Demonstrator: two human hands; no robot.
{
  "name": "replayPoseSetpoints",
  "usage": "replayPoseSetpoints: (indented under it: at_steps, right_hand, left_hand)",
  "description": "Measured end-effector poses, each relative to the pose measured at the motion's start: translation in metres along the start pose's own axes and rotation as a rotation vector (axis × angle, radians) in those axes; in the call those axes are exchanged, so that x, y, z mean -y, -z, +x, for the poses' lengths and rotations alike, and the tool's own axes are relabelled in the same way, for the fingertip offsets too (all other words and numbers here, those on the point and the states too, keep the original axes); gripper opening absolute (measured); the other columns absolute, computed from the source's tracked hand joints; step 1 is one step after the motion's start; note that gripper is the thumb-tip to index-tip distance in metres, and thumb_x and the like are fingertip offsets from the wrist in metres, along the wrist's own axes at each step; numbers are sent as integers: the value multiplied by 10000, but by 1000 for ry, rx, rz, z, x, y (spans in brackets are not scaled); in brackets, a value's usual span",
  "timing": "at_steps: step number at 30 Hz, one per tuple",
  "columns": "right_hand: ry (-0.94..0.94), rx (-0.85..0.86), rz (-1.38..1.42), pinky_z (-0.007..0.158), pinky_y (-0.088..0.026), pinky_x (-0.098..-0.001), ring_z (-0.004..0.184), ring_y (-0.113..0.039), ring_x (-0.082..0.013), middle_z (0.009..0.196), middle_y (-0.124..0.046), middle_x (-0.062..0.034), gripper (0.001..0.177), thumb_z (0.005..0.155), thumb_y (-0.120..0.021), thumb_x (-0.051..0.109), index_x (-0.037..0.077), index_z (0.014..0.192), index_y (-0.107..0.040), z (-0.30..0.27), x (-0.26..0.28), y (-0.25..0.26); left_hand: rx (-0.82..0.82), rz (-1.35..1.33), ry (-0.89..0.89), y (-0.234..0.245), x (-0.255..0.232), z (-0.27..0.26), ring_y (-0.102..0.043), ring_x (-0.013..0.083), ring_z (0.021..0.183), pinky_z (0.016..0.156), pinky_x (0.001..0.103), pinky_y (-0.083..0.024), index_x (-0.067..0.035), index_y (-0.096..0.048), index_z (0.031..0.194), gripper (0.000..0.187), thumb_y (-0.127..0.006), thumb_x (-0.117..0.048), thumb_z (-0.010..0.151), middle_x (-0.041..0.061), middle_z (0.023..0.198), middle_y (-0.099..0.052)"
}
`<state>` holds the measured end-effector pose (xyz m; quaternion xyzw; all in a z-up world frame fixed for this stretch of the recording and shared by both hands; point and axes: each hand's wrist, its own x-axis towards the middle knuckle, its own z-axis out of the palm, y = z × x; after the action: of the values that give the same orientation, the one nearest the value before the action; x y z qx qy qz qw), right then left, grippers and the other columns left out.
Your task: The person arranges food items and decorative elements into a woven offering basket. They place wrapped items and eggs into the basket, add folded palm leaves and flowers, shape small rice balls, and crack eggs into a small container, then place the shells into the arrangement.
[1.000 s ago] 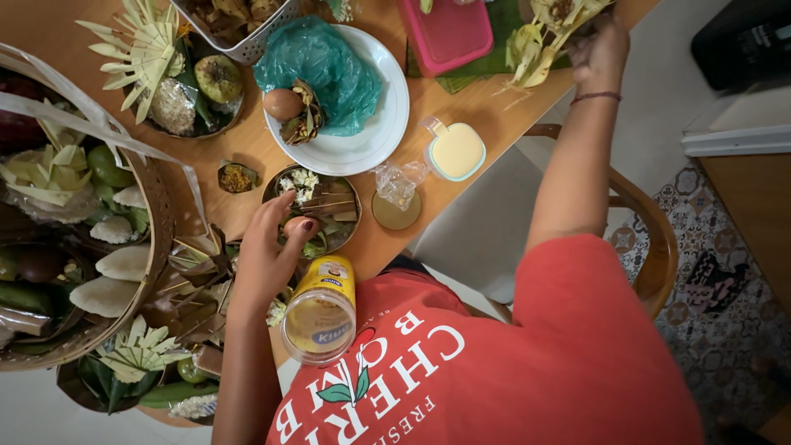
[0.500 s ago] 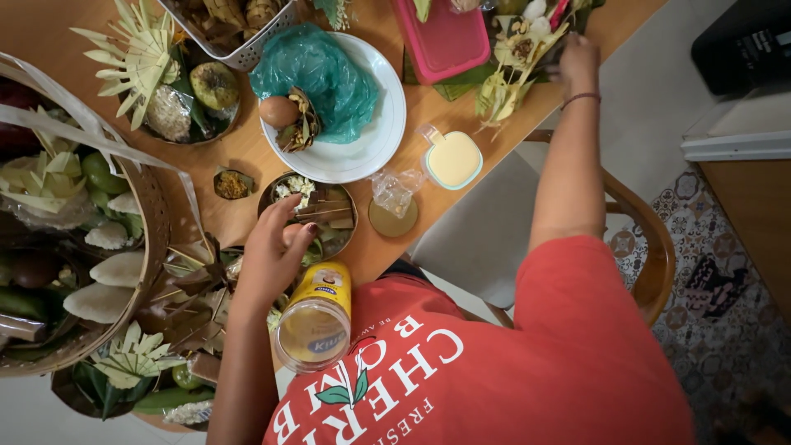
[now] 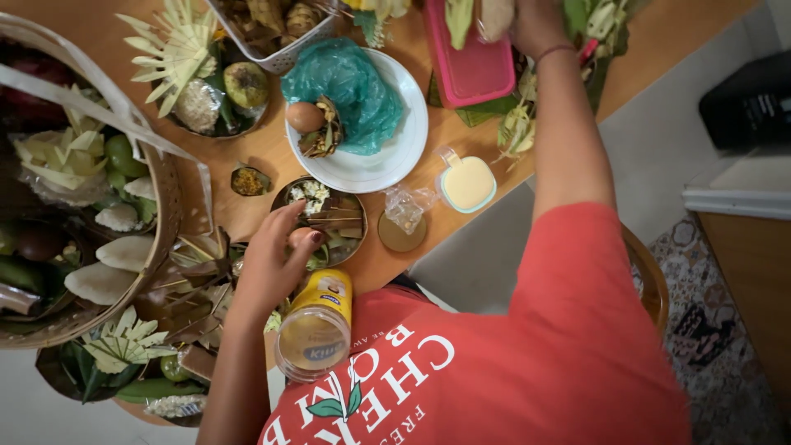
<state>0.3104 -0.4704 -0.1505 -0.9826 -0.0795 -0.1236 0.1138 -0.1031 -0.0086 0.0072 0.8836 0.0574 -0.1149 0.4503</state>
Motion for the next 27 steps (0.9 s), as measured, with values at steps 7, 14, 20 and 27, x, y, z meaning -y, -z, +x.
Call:
replayPoseSetpoints:
  at_steps: [7,14,20,27]
  right_hand:
    - [327,345,-83,770,-520,-622,1046,-672,-447,1127,-685,-115,450,866,-612,15,171,1286,-563,6,2,-10]
    - [112,204,613,885,-557,-542,1024,-708,-395,1140,-699,-102,358,907,-650,50,145,1251,-627,0,-19,20]
    - [-162,73,1551,1067,-627,-446,1118,-777,-298,1192,-742,-121,166,1073,-628,313,245,1219,-668,-80,61,121]
    - [-470,666,2707,859,-638,-284,1028,-707,-219,1241,-693,-195,322,1057,-660,149,-36,1318,-623,-191,212,157]
  left_hand:
    - [-58,-65,-16,5,3,-14,-641,448,1173,970,557,-504,-41,-577,1437,534,-692,-179,935,232,1298,-622]
    - [-84,-101,-80,7,6,-21,-643,442,1175,977,558,-502,-24,-578,1437,524,-692,-156,943,227,1300,-629]
    - [-82,-158,-105,13,-3,-31,-653,431,1165,995,547,-491,-11,-568,1440,516,-687,-137,954,228,1252,-642]
    - [6,-119,-129,20,-27,-38,-578,278,1281,1045,427,-458,-22,-514,1436,466,-575,-193,1007,156,1403,-594]
